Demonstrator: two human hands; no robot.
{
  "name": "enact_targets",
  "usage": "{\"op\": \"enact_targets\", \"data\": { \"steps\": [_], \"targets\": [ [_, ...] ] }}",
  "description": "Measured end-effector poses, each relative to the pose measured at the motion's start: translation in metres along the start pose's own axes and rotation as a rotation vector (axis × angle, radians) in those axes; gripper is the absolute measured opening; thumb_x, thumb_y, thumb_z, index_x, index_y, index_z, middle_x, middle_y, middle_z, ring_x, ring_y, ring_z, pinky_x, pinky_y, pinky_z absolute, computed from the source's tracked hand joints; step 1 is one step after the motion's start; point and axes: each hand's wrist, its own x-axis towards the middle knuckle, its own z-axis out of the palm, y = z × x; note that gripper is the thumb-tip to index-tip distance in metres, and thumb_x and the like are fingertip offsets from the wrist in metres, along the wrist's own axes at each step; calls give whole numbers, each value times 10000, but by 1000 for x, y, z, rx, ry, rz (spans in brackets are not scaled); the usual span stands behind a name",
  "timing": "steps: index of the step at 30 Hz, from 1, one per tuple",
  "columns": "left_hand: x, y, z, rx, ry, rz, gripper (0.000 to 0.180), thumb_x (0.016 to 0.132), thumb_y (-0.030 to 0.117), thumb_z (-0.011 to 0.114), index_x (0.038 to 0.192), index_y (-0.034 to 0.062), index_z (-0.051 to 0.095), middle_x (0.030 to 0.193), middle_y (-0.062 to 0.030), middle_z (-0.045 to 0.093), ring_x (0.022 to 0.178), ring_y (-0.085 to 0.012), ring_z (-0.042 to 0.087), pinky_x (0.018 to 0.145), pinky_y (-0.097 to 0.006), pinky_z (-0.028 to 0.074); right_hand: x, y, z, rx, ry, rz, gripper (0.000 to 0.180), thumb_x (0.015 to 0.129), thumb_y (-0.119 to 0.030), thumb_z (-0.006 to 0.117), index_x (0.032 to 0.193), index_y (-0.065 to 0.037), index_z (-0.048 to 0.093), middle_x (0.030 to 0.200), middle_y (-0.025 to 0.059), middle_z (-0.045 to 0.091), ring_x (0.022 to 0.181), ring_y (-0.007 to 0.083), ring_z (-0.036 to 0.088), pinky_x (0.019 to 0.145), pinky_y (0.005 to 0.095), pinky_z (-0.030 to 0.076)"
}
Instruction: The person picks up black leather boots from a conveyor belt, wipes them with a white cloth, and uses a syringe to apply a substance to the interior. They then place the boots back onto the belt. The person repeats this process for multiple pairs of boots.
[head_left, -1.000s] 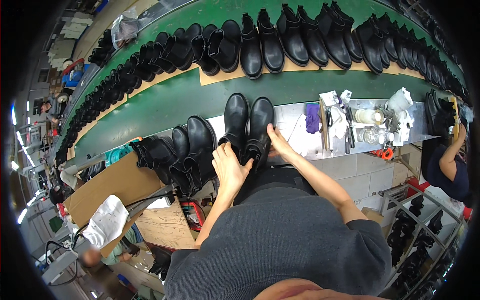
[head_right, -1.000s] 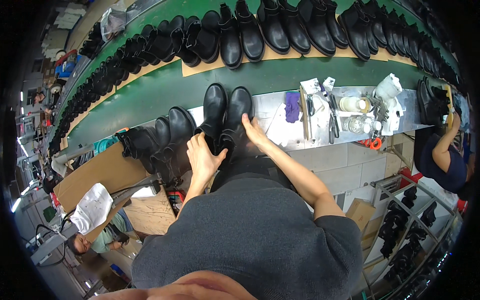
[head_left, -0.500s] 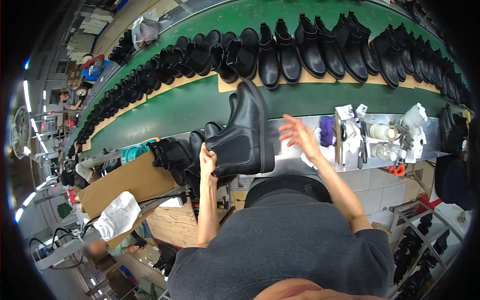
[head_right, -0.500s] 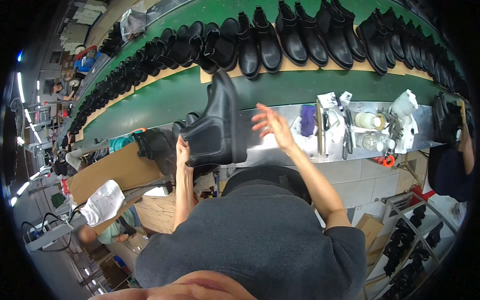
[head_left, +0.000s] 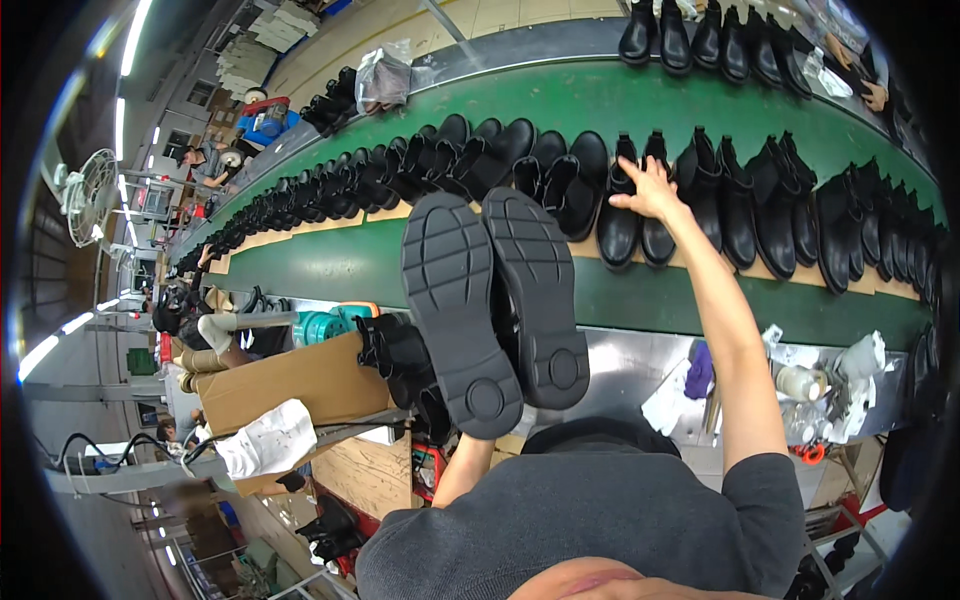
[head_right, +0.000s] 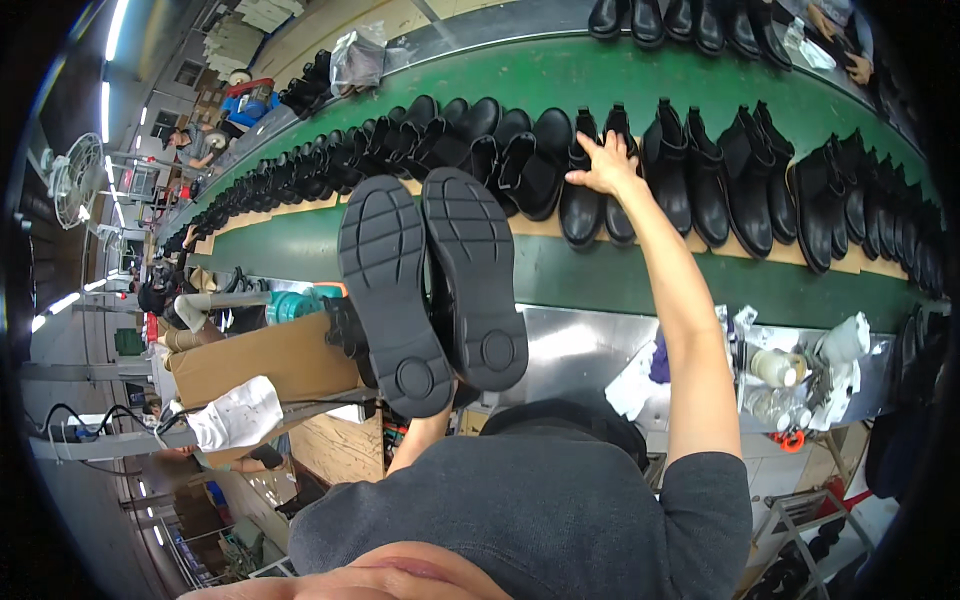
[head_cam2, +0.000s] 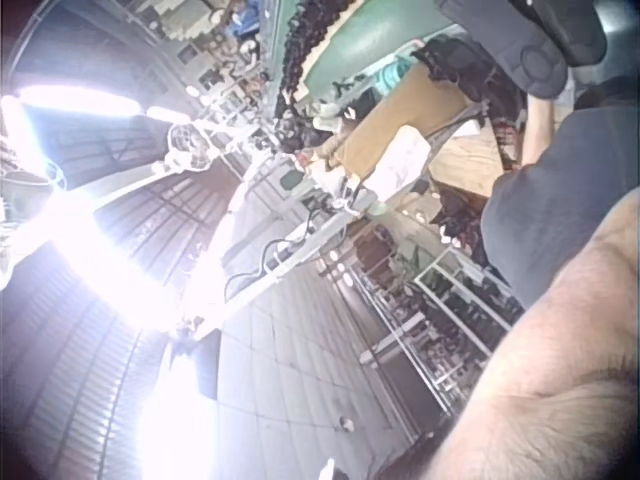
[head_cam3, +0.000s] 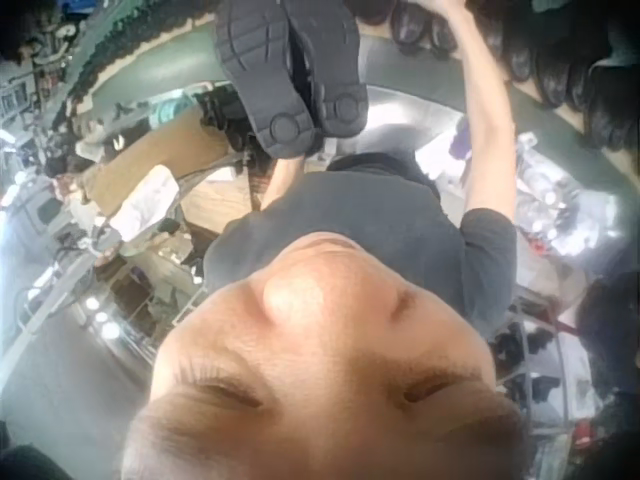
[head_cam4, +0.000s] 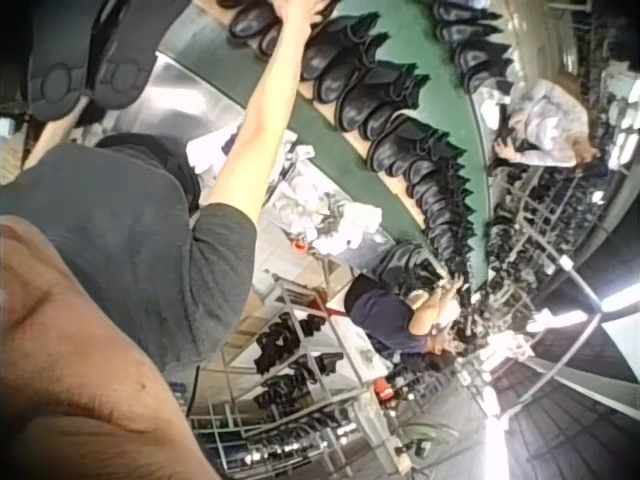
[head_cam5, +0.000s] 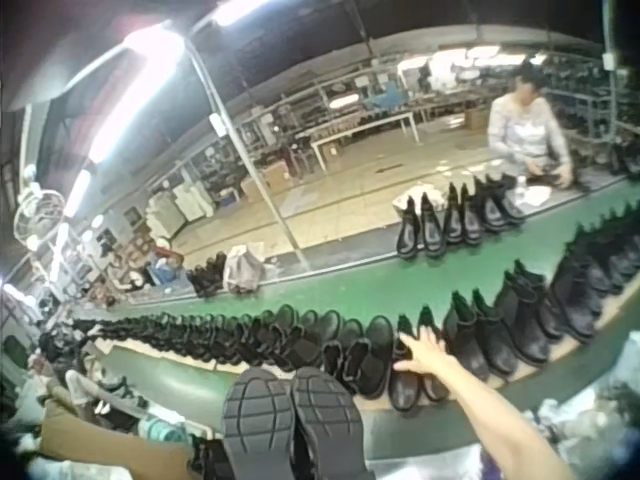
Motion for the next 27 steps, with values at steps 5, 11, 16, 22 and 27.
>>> {"op": "enact_targets", "data": {
  "steps": [5,11,16,22,27],
  "targets": [
    [0,14,-2,-28,26,57,449,864,133,591,1221,67,326,1095,-142,534,949,-236,581,822,-383,504,9,-8,18,-129,69,46,462,703,-391,758,1041,-95,649,1230,199,448,1116,371,514,868,561,414],
    [18,37,3,-12,-6,99,511,892,183,571,1313,74,302,1187,-157,508,1027,-251,566,882,-401,491,-18,22,3,105,204,-154,382,692,-337,762,831,3,660,983,152,580,886,337,615,722,453,457],
    [15,69,18,62,-35,182,566,916,225,555,1390,80,283,1264,-170,486,1091,-263,553,933,-417,481,-121,-31,-17,159,385,-239,335,711,-312,747,681,-17,589,873,90,541,737,319,552,654,439,426],
    [62,77,90,991,-78,532,545,962,202,428,1455,96,220,1354,-175,425,1195,-319,494,1001,-440,442,-237,-54,47,230,390,-133,283,725,-245,754,695,-6,605,809,102,552,659,296,606,559,405,487],
    [139,4,194,1328,-72,537,423,696,-75,699,956,61,395,620,32,448,508,-59,411,483,-209,388,-273,-71,79,251,125,-235,313,756,-276,729,780,15,616,886,137,528,705,315,626,583,403,524]
  ]
}}
